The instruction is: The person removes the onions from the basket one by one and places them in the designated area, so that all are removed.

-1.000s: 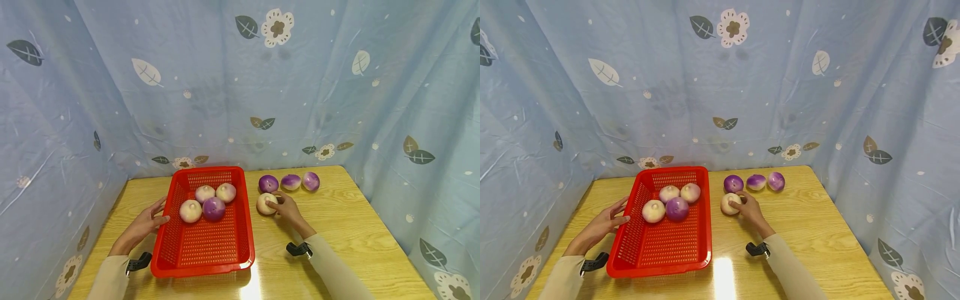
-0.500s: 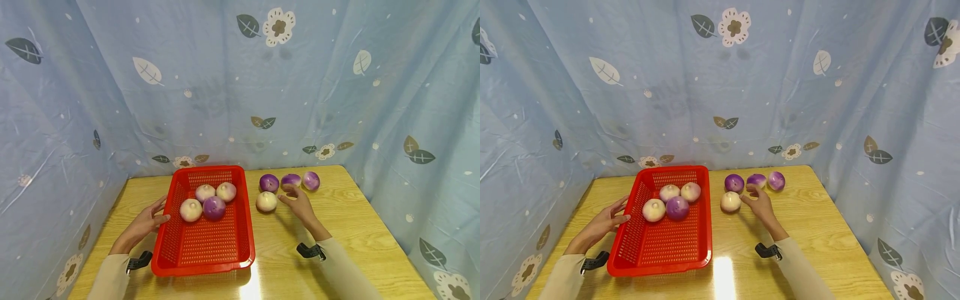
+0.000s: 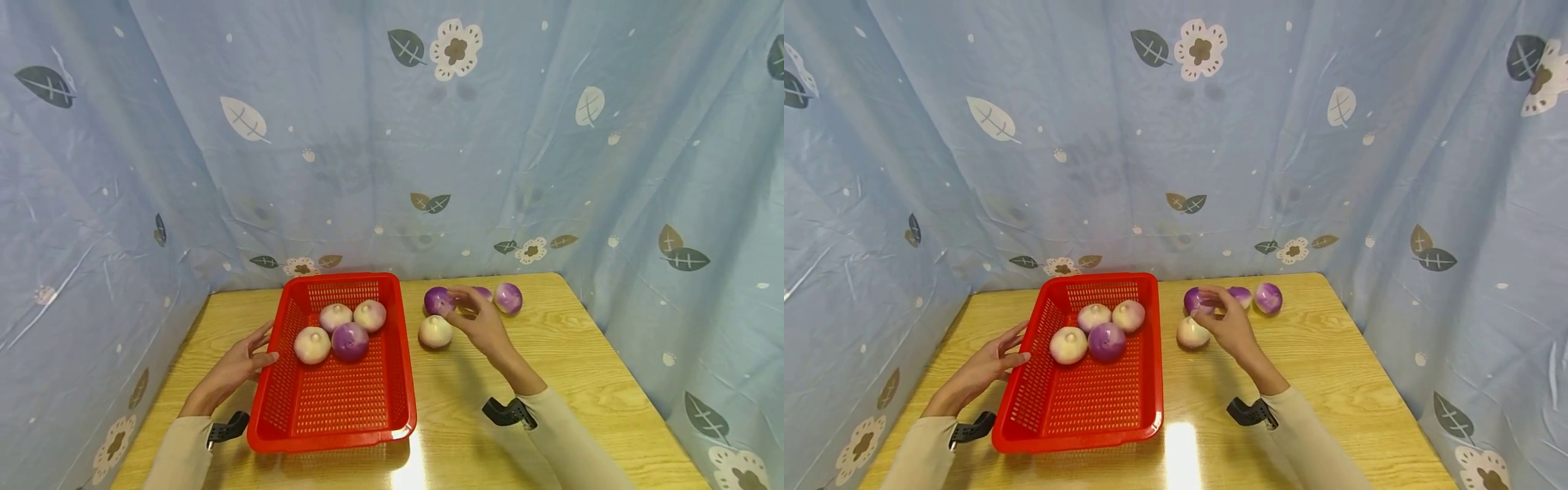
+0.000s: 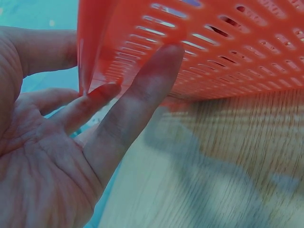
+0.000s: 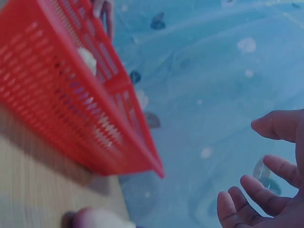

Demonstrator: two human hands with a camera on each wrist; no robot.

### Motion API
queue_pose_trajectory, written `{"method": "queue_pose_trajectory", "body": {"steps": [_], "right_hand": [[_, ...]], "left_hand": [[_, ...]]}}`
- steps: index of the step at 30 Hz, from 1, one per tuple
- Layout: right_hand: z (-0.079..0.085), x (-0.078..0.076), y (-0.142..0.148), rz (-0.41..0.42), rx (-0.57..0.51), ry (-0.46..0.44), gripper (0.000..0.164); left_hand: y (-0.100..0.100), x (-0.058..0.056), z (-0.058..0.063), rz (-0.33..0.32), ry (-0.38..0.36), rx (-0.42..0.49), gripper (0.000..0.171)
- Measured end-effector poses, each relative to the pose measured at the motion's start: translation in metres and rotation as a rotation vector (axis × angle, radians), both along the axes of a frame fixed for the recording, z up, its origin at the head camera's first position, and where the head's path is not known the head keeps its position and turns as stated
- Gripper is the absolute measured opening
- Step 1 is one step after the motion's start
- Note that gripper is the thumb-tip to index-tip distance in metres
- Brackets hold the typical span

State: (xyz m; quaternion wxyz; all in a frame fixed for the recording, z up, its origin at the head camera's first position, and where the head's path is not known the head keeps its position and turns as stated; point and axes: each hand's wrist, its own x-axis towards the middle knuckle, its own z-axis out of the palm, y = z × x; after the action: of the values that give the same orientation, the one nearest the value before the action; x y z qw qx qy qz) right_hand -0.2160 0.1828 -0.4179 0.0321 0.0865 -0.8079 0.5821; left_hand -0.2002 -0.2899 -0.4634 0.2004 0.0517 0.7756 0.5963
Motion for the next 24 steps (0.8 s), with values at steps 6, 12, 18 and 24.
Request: {"method": "queue_pose_trajectory", "body": {"steps": [6,12,18,24], "right_hand": [[0.016,0.003,-0.015,0.069,-0.047,0.012,0.047],[0.025,0.002,-0.029,0.114,-0.059,-0.016,0.047],[0.034,0.005,-0.044,0.178,-0.124,-0.037,0.050],[0.038,0.005,-0.063,0.253,-0.143,-0.039,0.051]], "left_hand": [[0.000,0.000,-0.001,0.002,-0.027,-0.005,0.082],[0.001,-0.002,0.001,0.005,-0.041,0.015,0.082],[0.001,-0.001,0.000,-0.001,-0.036,0.017,0.082],[0.001,-0.003,-0.002,0.020,-0.044,0.008,0.081]]}}
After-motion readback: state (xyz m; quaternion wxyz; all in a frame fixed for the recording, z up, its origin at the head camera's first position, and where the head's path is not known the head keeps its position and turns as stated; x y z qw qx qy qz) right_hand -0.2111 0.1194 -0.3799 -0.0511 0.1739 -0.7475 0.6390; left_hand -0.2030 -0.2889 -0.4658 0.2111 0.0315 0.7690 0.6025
